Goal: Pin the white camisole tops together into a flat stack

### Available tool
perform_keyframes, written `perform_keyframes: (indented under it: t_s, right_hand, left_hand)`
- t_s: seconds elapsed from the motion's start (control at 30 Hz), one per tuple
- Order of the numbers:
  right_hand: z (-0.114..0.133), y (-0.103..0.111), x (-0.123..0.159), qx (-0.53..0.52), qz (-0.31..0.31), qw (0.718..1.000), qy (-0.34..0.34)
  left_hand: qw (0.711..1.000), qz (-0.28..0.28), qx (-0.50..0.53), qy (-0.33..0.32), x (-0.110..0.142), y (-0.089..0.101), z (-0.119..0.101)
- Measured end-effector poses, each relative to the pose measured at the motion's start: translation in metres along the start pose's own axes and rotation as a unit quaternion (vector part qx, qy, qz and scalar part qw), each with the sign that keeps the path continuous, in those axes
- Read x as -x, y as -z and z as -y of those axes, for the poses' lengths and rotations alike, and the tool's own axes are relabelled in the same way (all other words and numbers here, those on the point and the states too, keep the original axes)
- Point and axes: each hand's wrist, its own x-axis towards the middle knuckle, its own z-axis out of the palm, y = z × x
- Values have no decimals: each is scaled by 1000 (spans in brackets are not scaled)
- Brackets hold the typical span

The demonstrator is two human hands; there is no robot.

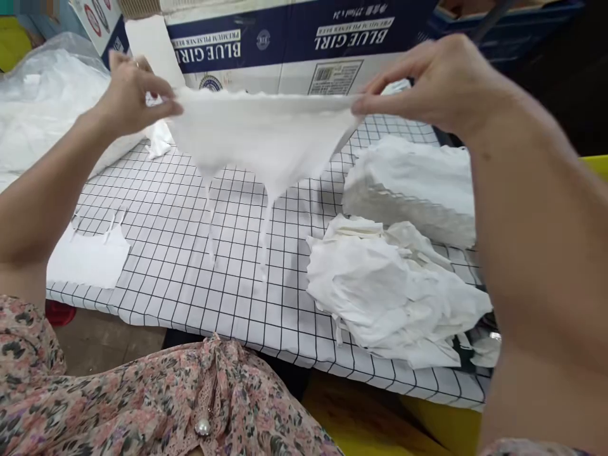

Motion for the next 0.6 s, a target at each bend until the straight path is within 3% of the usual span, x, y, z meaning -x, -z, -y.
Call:
perform_keyframes:
  t_s: [0.03,0.1,0.2,0.27,0.3,0.33,0.43,0.53,0.6]
  right_hand:
    - [2,-1,-6,100,-32,994,29]
    - [4,-1,-17,265,-86,955,100]
    - [2,-6,-19,331,-102,924,162]
    - [-4,-22,-2,358,-89,915,162]
    - [-7,-35,13,367,-73,914,158]
    - [-12,-51,32,372,-50,914,156]
    - [-29,-106,108,364,17,916,171]
    - [-41,-150,190,377,73,908,167]
    - [-45,-165,238,411,107,889,174]
  left_hand:
    - [999,-23,-28,8,-11,3,-1]
    - [996,-65,-66,6,-29,12,-1]
    - [985,-139,-103,19,-35,16,1]
    - [980,-156,-103,63,-17,2,2]
    - [979,-156,-98,87,0,-11,1]
    - [985,-118,-90,84,21,-27,1]
    - [997,-50,-45,39,109,-91,-2]
    - [998,-38,52,14,208,-148,-7]
    - [997,-45,61,2,267,-170,-15]
